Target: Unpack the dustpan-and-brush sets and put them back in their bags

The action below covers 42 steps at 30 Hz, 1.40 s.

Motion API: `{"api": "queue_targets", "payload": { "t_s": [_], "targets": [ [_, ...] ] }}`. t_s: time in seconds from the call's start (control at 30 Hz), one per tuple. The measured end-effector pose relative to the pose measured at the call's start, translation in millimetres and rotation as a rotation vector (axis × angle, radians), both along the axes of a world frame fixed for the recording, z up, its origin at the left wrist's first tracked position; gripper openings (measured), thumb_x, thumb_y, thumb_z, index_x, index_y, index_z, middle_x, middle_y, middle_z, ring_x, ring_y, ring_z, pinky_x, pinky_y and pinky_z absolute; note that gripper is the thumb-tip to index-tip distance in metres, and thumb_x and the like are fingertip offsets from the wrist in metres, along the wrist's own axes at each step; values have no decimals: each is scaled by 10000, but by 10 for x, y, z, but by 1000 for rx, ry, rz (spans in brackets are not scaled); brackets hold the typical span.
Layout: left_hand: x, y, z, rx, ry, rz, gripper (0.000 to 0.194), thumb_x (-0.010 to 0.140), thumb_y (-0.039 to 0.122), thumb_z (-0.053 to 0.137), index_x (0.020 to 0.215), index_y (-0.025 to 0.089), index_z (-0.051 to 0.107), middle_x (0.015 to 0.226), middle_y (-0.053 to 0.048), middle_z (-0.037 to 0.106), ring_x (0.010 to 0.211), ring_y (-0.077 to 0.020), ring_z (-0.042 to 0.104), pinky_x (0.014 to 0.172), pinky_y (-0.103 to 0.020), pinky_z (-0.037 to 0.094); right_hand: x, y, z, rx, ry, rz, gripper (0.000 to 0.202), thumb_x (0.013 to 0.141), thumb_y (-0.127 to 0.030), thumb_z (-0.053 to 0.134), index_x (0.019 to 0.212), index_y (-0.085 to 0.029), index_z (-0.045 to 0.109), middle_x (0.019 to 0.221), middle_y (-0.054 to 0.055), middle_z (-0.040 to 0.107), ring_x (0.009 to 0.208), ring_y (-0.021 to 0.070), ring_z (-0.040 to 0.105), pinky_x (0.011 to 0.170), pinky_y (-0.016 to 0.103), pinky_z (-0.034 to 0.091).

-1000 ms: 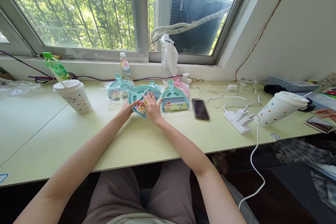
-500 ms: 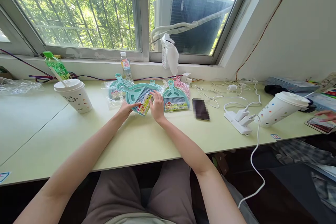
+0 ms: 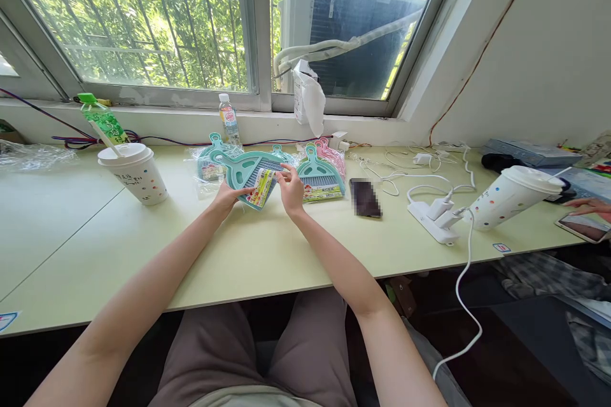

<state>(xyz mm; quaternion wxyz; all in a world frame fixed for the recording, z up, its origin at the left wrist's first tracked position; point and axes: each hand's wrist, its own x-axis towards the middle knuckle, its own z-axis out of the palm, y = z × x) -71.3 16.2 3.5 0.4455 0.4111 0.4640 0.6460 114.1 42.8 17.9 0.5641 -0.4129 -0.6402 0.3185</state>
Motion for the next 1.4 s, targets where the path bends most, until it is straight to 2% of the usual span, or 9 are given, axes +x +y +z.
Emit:
{"api": "queue_targets", "payload": {
  "t_s": [0.27, 0.4, 0.5, 0.6, 0.77, 0.9, 1.0, 1.13, 1.4],
  "targets": [
    [35, 38, -70, 25, 74, -32, 743, 391, 225, 920, 1062, 174, 604, 1108, -107, 675, 1047, -292, 645, 861, -418, 553, -51, -131, 73, 220, -86, 113, 329, 932, -382, 470, 1181, -254, 643, 1267, 52, 653, 1129, 210, 606, 937, 350, 491],
    [40, 19, -65, 37, 67, -56, 716, 415, 229, 913, 1063, 186, 612, 1117, -100, 676, 1042, -288, 649, 847, -400, 558, -46, -85, 26, 181, -212, 1, 353, 913, -304, 485, 1237, -242, 611, 1358, 71, 578, 1297, 232, 480, 1096, 425, 378],
    [37, -7, -47, 4, 57, -52, 674, 443, 239, 905, 1053, 190, 622, 1095, -97, 684, 1014, -287, 661, 806, -390, 569, -39, -44, -35, 93, -279, -115, 511, 853, -264, 569, 1358, -223, 501, 1522, 110, 376, 1437, 277, 284, 1165, 493, 265],
    [41, -19, -20, -16, 32, -25, 653, 439, 233, 903, 1029, 184, 626, 1056, -95, 694, 980, -284, 673, 785, -389, 574, -69, -15, -110, -22, -149, -82, 667, 847, -290, 582, 1460, -219, 330, 1550, 151, 293, 1395, 277, 366, 1123, 475, 350],
    [54, -14, 7, 4, -8, -6, 668, 424, 217, 899, 1030, 177, 621, 1042, -91, 695, 944, -268, 682, 754, -367, 576, -191, 7, -217, -343, 203, 170, 714, 863, -303, 574, 1483, -241, 226, 1356, 127, 553, 1109, 210, 635, 975, 406, 521],
    [39, -27, 12, -20, 15, -71, 622, 458, 215, 885, 1023, 177, 629, 1039, -86, 695, 906, -239, 684, 713, -326, 574, -217, 7, -250, -505, 385, 269, 611, 847, -190, 586, 1405, -272, 350, 1149, 53, 691, 993, 174, 690, 938, 387, 558],
    [-2, -40, 32, -34, -20, -189, 543, 549, 217, 832, 1048, 185, 619, 1033, -76, 700, 886, -220, 686, 735, -325, 579, -168, 20, -232, -524, 432, 270, 462, 814, -123, 609, 1248, -242, 507, 1042, 41, 722, 925, 169, 707, 917, 374, 574],
    [-92, -31, 59, -76, -141, -321, 379, 616, 200, 688, 986, 174, 609, 926, -56, 710, 824, -224, 689, 800, -410, 580, -105, 55, -196, -525, 485, 256, 376, 785, -87, 628, 1126, -232, 563, 933, 17, 741, 874, 166, 718, 904, 372, 586],
    [-118, -31, 36, -55, -23, -326, 474, 542, 108, 746, 989, 187, 611, 990, -64, 706, 903, -224, 681, 786, -340, 577, -99, 55, -196, -532, 489, 256, 302, 780, -86, 642, 1028, -236, 558, 907, 9, 740, 868, 175, 721, 891, 388, 592]
  ]
}}
